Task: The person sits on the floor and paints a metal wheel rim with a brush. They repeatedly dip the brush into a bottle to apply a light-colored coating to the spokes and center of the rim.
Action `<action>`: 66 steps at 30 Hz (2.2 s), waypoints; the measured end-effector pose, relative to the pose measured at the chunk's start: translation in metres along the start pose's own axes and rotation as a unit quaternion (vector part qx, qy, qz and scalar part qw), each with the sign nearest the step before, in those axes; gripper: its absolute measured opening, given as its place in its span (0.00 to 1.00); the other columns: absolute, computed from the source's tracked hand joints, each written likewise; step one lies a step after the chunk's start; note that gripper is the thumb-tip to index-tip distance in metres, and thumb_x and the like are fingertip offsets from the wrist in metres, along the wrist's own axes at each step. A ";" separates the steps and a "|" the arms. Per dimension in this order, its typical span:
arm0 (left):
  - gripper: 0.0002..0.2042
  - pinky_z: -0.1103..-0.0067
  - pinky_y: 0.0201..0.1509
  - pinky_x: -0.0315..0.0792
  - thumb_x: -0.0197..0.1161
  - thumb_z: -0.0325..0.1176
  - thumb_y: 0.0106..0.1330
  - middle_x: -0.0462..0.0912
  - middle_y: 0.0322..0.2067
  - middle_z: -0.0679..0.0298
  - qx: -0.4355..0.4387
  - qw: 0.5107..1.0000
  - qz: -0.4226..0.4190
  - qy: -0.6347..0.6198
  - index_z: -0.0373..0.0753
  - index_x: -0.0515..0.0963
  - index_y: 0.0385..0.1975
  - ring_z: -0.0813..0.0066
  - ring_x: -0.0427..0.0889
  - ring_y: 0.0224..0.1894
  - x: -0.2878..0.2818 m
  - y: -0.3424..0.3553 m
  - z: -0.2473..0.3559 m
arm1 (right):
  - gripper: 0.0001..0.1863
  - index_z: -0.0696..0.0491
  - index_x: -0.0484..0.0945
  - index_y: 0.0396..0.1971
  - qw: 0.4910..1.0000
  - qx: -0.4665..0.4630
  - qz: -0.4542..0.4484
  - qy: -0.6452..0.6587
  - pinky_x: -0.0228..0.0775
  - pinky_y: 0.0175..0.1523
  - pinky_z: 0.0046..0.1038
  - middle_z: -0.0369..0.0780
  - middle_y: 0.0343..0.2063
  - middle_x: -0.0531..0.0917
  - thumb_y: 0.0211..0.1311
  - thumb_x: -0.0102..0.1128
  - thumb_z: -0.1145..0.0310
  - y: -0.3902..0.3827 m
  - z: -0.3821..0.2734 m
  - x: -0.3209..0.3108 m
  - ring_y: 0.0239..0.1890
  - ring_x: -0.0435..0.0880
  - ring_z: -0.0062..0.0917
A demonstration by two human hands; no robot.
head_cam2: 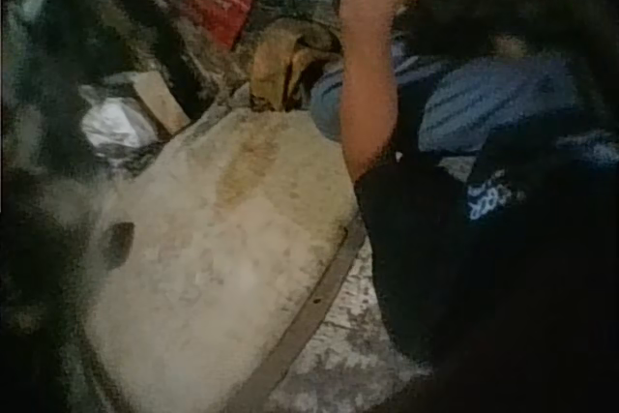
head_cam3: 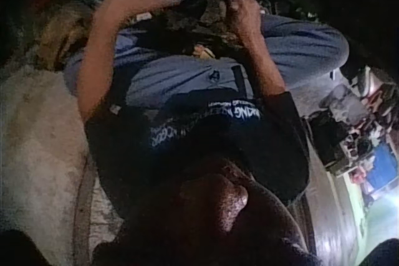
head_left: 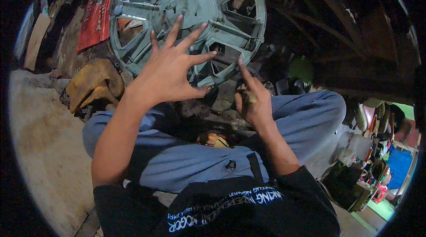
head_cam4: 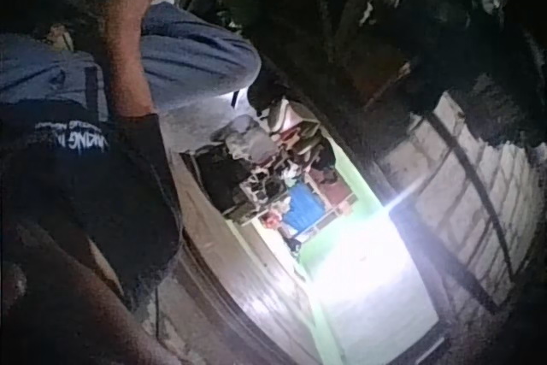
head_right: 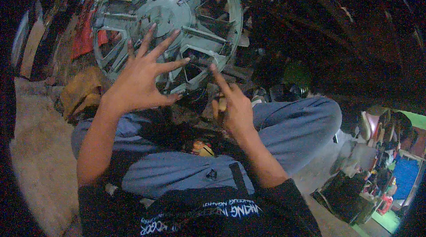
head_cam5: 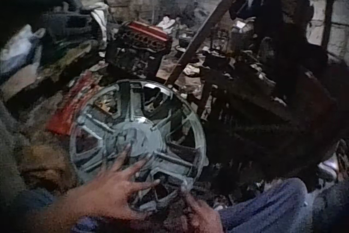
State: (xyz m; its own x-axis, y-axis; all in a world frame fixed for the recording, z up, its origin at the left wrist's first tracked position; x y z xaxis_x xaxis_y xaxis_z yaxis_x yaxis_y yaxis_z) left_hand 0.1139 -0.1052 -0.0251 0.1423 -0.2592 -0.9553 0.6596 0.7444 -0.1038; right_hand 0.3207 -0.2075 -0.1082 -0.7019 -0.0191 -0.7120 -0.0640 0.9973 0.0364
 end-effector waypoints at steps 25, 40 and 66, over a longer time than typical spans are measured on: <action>0.38 0.29 0.75 0.33 0.78 0.51 0.45 0.48 0.82 0.66 -0.009 1.000 0.001 0.002 0.64 0.80 0.64 0.40 0.35 0.82 0.001 0.001 0.000 | 0.15 0.60 0.86 0.51 0.967 -0.168 0.193 0.004 0.74 0.64 0.36 0.54 0.58 0.82 0.65 0.66 0.75 -0.014 -0.010 -0.050 0.59 0.84 0.45; 0.37 0.26 0.74 0.34 0.78 0.50 0.47 0.47 0.82 0.66 -0.005 1.000 -0.002 0.007 0.63 0.80 0.64 0.39 0.33 0.82 0.001 0.004 0.000 | 0.10 0.50 0.89 0.39 0.990 -0.121 0.073 0.006 0.78 0.59 0.36 0.51 0.60 0.81 0.58 0.68 0.77 -0.020 -0.010 -0.042 0.58 0.86 0.42; 0.43 0.33 0.78 0.33 0.83 0.47 0.35 0.46 0.82 0.69 0.060 0.995 -0.081 0.018 0.64 0.81 0.63 0.46 0.31 0.83 -0.003 -0.006 -0.026 | 0.11 0.55 0.89 0.40 0.971 -0.089 0.123 0.185 0.80 0.58 0.35 0.51 0.50 0.87 0.55 0.70 0.77 0.025 -0.002 -0.097 0.50 0.88 0.45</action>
State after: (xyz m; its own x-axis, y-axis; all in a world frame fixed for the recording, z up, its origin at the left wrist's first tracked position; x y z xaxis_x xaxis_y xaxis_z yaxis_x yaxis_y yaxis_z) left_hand 0.0901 -0.0933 -0.0284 0.0024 -0.3453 -0.9385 0.7554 0.6156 -0.2246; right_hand 0.3859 -0.1810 -0.0372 -0.9166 0.1600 -0.3664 0.0387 0.9476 0.3171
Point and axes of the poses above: each hand's wrist, its own y-axis towards the middle knuckle, its own x-axis out of the palm, z = x × y, the point moved 5 cm from there along y, towards the middle knuckle
